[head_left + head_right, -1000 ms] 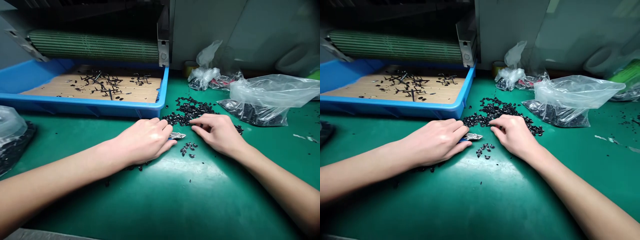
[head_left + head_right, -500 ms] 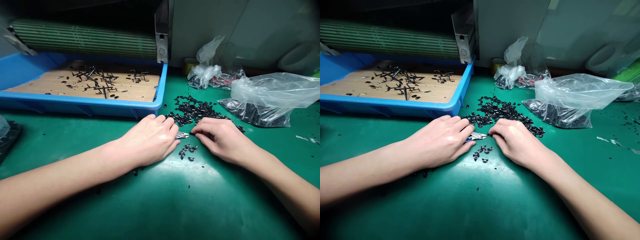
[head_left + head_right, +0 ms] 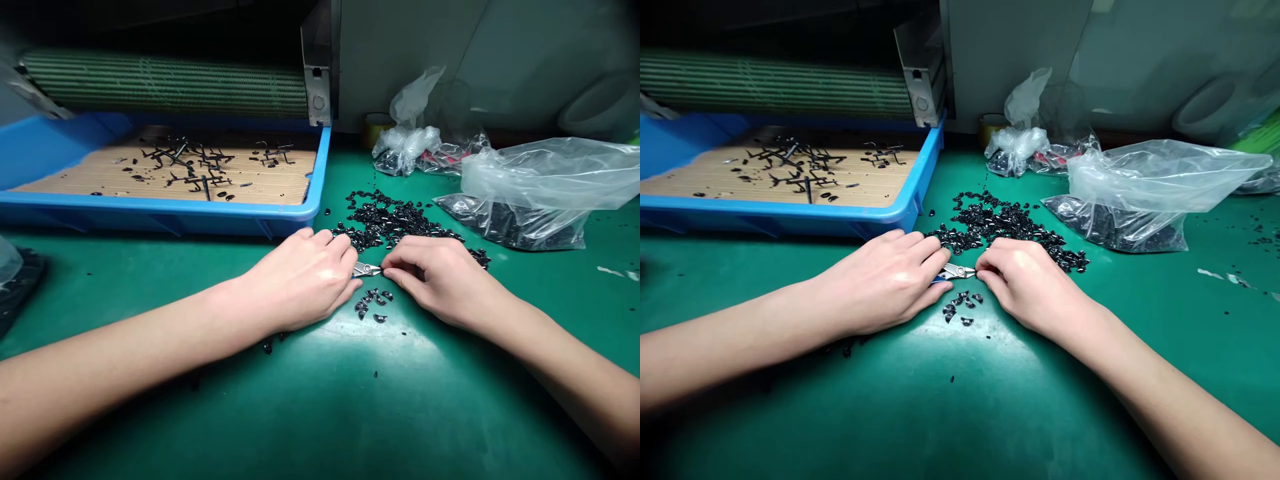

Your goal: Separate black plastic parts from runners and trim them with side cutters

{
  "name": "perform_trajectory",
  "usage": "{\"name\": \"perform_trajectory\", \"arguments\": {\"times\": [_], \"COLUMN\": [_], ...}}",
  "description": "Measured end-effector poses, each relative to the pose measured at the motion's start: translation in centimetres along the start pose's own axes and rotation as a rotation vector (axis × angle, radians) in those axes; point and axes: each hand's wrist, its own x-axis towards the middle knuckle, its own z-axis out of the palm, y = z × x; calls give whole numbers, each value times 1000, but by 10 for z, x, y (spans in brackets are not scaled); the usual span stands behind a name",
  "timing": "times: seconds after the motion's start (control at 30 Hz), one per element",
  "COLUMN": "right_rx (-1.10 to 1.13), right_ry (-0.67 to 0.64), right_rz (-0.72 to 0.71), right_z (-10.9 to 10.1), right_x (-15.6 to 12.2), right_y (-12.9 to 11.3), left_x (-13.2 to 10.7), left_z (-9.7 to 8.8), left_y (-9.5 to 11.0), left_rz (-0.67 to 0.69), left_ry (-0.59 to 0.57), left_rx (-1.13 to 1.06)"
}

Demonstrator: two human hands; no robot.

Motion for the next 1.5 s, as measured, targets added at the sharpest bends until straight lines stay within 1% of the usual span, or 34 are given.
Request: {"name": "perform_trajectory", "arguments": {"times": [0.17,0.3,0.4,0.47,0.53,0.57,0.6,0.67,0.73,0.8,0.87,0.93,1.07,1.17,1.27,1.37,1.43,1.5], "right_rx": [37,45,47,77,122,138,140,93,13,-42,-54,-43,33,89,113,164,207,229], "right_ry": [9,-6,-50,-112,-182,-190,-165,-45,75,124,136,133,71,38,44,41,4,-34], "right_rz": [19,36,45,32,26,36,51,62,24,-24,-39,-35,-28,15,54,-13,-59,-60], "right_z": [4,2,-4,-10,-12,-12,-9,0,11,20,24,22,14,11,12,11,8,6], "right_x": [0,2,2,2,1,2,3,7,12,15,15,14,9,9,11,13,12,11], "right_y": [0,1,1,-1,-4,-6,-7,-8,-7,-6,-5,-6,-6,-4,-2,1,2,2], "left_x": [5,12,14,8,-4,-12,-19,-33,-41,-45,-44,-42,-35,-29,-25,-24,-23,-22], "left_z": [-3,-1,-2,-6,-9,-10,-10,-9,-7,-6,-4,-4,-2,0,1,2,2,2], "left_y": [-2,-6,-6,-6,-7,-7,-8,-9,-9,-9,-9,-10,-11,-11,-12,-13,-14,-14], "left_rz": [67,148,181,185,146,110,66,-26,-97,-130,-125,-98,-66,-68,-67,-81,-94,-91], "left_ry": [-41,-64,-54,-55,-64,-64,-60,-43,-39,-45,-44,-29,-8,-5,-2,-9,-14,-15], "left_rx": [54,106,101,65,21,2,-11,-24,-34,-39,-32,-13,17,5,0,-3,-8,-16]}}
